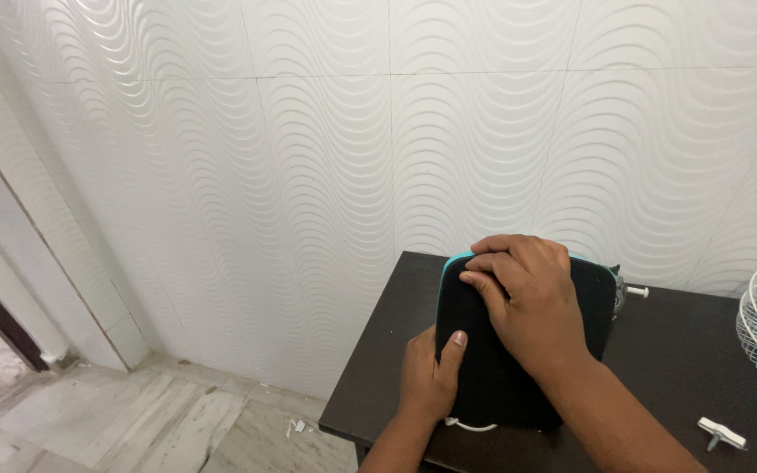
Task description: The person assembles a teal and black fan base by inserting and tightening screws with a screwdriver. They handle the fan base, screws, and screwdriver, then attach the motor assembly to the base.
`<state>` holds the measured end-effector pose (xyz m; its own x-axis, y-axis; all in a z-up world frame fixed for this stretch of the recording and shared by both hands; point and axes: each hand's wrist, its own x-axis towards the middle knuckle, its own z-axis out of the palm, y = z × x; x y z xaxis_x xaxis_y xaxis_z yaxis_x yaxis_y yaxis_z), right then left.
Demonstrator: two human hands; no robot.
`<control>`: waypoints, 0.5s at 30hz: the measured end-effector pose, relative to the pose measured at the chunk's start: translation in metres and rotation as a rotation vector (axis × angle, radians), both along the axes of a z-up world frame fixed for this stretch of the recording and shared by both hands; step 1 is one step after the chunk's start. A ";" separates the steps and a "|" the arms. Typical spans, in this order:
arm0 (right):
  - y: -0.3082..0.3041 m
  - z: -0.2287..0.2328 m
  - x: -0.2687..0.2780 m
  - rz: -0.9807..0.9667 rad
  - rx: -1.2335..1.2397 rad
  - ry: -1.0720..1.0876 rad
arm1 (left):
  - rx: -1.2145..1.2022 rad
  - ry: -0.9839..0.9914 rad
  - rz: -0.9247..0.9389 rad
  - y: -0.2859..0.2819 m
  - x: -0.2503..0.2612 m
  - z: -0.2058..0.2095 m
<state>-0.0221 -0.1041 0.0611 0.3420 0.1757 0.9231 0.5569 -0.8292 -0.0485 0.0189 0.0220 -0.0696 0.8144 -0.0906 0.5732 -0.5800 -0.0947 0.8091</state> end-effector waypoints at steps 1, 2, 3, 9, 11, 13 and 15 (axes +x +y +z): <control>-0.001 0.000 0.001 0.008 -0.019 -0.004 | 0.007 0.010 0.002 0.000 0.000 0.000; -0.001 0.001 0.001 0.001 -0.024 -0.003 | 0.015 0.021 0.004 -0.001 0.000 0.000; 0.000 0.001 0.001 0.001 -0.026 -0.003 | 0.013 0.002 0.012 0.001 0.001 0.000; 0.002 0.009 -0.005 -0.028 -0.099 0.040 | 0.038 -0.003 0.019 0.000 0.001 0.000; 0.004 0.012 -0.007 -0.044 -0.126 0.065 | 0.026 -0.045 0.023 0.001 0.000 -0.002; 0.004 0.017 -0.007 -0.048 -0.143 0.104 | 0.014 -0.060 0.021 0.001 0.000 -0.003; 0.005 0.024 -0.004 -0.121 -0.150 0.250 | -0.004 -0.068 0.013 0.000 0.001 -0.003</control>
